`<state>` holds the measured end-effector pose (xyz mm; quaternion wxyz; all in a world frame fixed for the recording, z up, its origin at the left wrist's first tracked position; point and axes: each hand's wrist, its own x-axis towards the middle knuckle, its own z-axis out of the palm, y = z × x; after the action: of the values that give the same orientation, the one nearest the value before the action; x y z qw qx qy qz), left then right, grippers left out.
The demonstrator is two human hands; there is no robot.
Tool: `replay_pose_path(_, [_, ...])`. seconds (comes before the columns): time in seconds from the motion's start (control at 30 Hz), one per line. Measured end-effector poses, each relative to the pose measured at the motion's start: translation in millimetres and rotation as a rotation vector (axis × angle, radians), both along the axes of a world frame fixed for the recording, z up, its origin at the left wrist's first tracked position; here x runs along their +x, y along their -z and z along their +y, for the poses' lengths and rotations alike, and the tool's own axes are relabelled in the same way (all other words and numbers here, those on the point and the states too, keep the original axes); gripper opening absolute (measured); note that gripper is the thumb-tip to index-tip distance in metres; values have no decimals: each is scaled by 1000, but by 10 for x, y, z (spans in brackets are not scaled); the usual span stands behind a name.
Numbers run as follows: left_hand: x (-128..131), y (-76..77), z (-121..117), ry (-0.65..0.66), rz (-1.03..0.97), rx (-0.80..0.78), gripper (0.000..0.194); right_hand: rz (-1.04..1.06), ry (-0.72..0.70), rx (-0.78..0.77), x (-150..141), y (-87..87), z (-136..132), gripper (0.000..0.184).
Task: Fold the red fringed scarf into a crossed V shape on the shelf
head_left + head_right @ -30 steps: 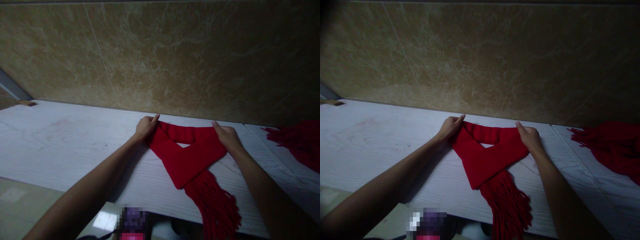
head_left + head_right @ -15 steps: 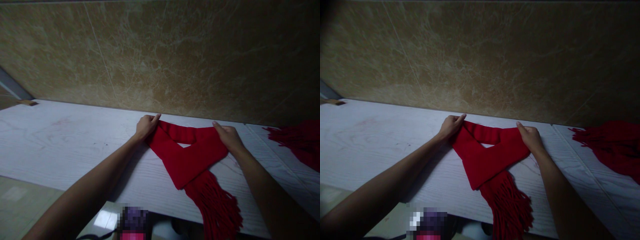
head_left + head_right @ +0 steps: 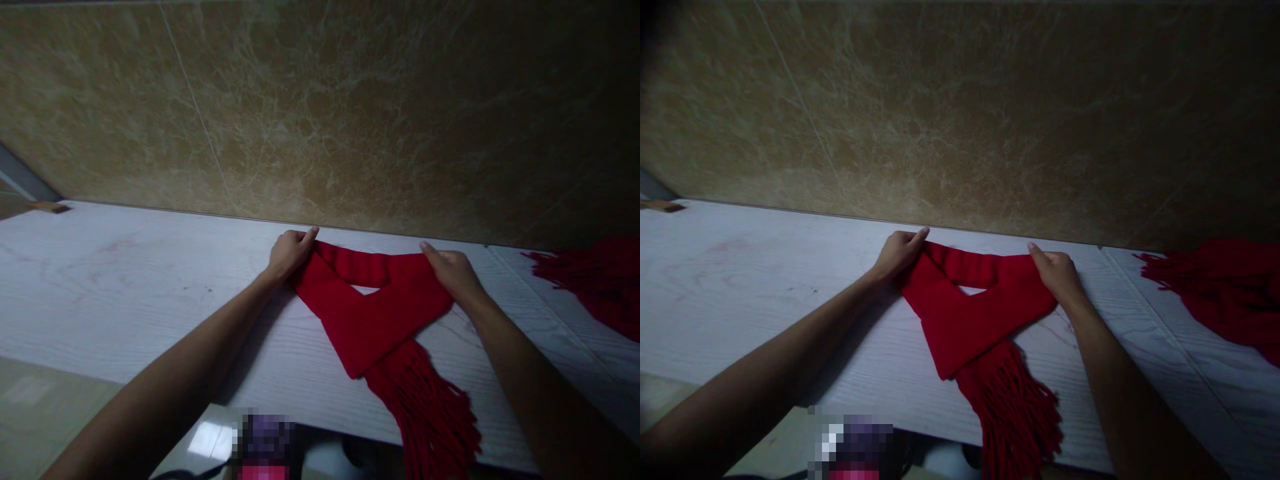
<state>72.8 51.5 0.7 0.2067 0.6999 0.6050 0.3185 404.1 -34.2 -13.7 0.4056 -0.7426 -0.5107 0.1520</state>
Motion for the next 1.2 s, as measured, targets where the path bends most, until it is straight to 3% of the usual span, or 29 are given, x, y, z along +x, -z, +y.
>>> replay_pose_path(0.43, [2, -5, -12, 6, -14, -10, 62, -43, -44, 37, 12, 21, 11, 65])
replay_pose_path(0.7, [18, -25, -7, -45, 102, -6, 63, -154, -35, 35, -24, -8, -6, 69])
replay_pose_path(1.2, [2, -30, -6, -17, 158, 15, 52, -287, 134, -16, -90, -66, -13, 61])
